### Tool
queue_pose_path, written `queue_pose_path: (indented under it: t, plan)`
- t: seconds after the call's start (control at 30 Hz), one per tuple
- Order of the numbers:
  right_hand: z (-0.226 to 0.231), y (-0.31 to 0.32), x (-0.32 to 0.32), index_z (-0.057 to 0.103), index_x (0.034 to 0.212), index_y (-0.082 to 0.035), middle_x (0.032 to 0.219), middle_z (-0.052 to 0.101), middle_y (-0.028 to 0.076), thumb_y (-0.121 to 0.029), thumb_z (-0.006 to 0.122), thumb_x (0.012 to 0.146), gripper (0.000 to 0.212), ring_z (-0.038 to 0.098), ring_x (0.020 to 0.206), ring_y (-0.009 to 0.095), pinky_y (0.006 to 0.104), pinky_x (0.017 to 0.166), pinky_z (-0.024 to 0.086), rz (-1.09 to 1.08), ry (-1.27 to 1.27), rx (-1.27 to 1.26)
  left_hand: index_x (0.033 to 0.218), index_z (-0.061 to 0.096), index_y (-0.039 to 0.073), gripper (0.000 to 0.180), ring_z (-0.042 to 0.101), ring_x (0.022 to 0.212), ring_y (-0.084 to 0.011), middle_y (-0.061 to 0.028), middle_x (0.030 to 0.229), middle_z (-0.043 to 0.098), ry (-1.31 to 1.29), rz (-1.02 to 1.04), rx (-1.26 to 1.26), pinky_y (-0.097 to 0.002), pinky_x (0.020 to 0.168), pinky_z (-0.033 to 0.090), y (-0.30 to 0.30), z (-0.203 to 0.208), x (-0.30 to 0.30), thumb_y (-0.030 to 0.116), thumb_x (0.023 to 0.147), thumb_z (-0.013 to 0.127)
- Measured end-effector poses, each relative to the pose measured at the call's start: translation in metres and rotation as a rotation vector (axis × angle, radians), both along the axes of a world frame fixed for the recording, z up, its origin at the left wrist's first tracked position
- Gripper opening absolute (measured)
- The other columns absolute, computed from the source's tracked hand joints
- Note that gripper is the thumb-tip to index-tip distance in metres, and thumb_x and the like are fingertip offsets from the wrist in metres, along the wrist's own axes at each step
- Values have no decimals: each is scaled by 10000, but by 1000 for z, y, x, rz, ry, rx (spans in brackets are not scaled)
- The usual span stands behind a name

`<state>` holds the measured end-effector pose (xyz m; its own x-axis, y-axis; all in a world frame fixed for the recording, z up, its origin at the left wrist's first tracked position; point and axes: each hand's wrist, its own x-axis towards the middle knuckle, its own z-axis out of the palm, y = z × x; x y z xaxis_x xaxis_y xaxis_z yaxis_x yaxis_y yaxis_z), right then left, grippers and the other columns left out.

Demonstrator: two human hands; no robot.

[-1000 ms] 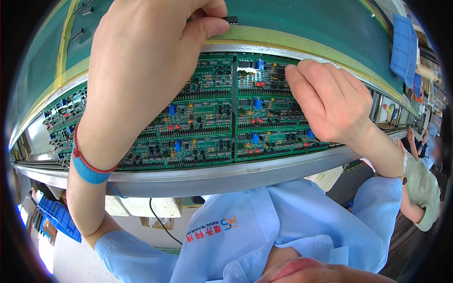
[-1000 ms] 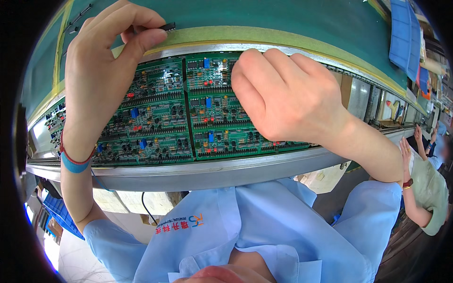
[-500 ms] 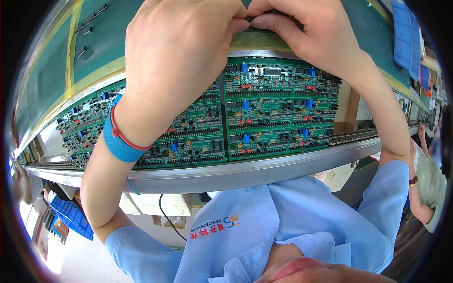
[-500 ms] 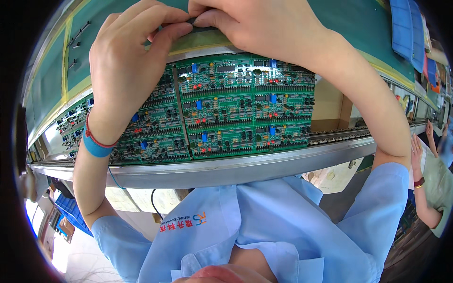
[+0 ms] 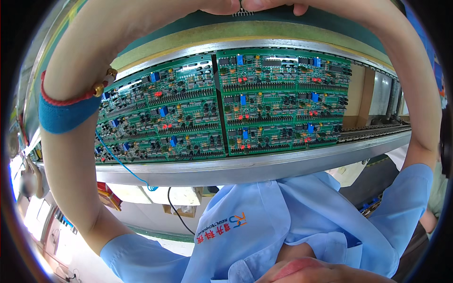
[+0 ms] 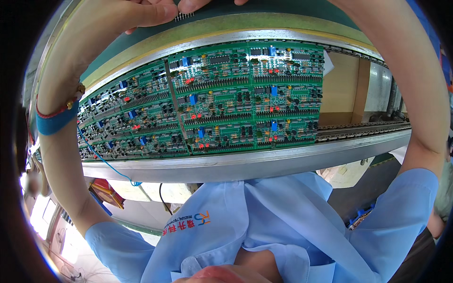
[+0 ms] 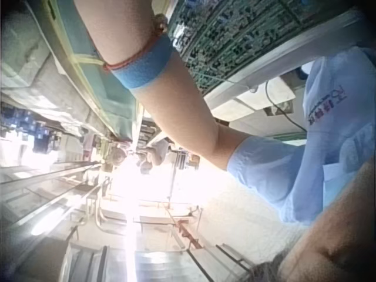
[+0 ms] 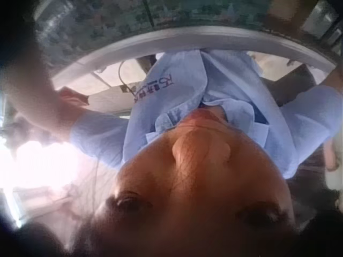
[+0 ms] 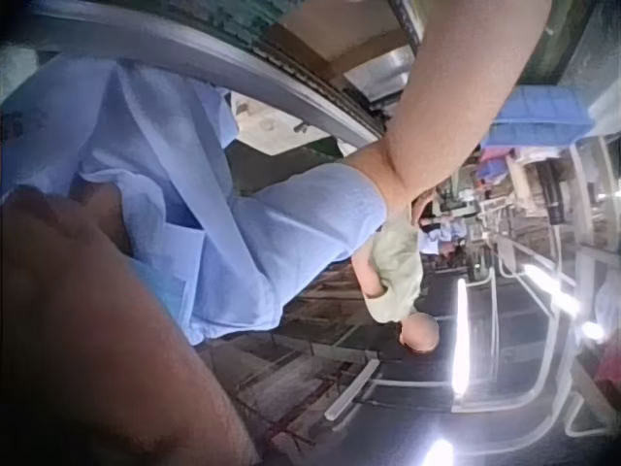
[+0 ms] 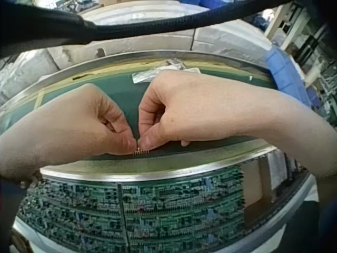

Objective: The recorder is assembling electronic components on circuit boards at a factory assembly line.

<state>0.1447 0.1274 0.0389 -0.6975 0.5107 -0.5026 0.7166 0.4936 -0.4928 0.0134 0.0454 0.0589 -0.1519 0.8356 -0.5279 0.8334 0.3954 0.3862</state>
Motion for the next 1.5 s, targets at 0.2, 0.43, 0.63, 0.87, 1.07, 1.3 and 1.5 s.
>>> queue_pose_path:
  t: [0.2, 0.43, 0.63, 0.87, 1.07, 1.3, 1.5]
  plan:
    - [16, -5, 12, 745, 889, 6, 792, 699, 84, -171, 759, 843, 184, 610, 693, 140, 278, 632, 496, -25, 96, -9, 853, 784, 1, 165, 636, 670, -104, -90, 731, 724, -43, -86, -84, -267, 671, 508, -5, 1, 6, 164, 848, 761]
    - [3, -15, -12, 739, 918, 6, 799, 697, 111, -140, 718, 846, 163, 625, 704, 174, 303, 657, 511, -39, -57, 192, 821, 768, -10, 149, 623, 666, -94, -76, 704, 706, -18, 14, -106, -252, 658, 504, -10, -10, 7, 136, 852, 759]
    - [31, -12, 25, 738, 882, 12, 777, 697, 103, -156, 758, 837, 175, 629, 696, 163, 308, 661, 511, -15, 81, 71, 794, 754, -19, 145, 613, 662, -86, -65, 680, 691, 6, 38, -6, -239, 646, 500, -4, 8, 22, 111, 855, 757]
    - [-76, -5, 44, 748, 890, -16, 830, 654, 98, -63, 777, 798, 107, 636, 684, 263, 353, 632, 509, 261, 1294, 139, 863, 730, -45, 80, 614, 633, -141, -102, 769, 693, -204, 144, 358, -297, 578, 482, -34, -36, 5, 26, 834, 755]
    - [-36, -28, 46, 638, 850, -16, 825, 574, 88, 0, 749, 762, 143, 612, 647, 270, 354, 538, 488, 245, 816, 411, 855, 734, 62, 151, 556, 638, -235, -43, 764, 647, 194, -277, 726, -332, 639, 423, -54, -35, 7, 26, 716, 781]
    - [-76, -3, 33, 636, 805, -29, 794, 546, 59, -83, 681, 747, 90, 586, 595, 180, 289, 448, 449, 396, 1168, 930, 862, 744, 114, 134, 582, 613, -148, 27, 841, 667, 554, -630, 1214, -297, 693, 481, -50, -68, 0, 57, 748, 785]
    - [-41, -27, 53, 671, 809, -1, 822, 590, 75, -105, 684, 695, 155, 591, 605, 159, 269, 428, 441, 400, 903, 692, 884, 752, 95, 127, 576, 581, -125, 19, 881, 686, 702, -675, 1221, -321, 740, 497, -59, -72, 0, 65, 761, 761]
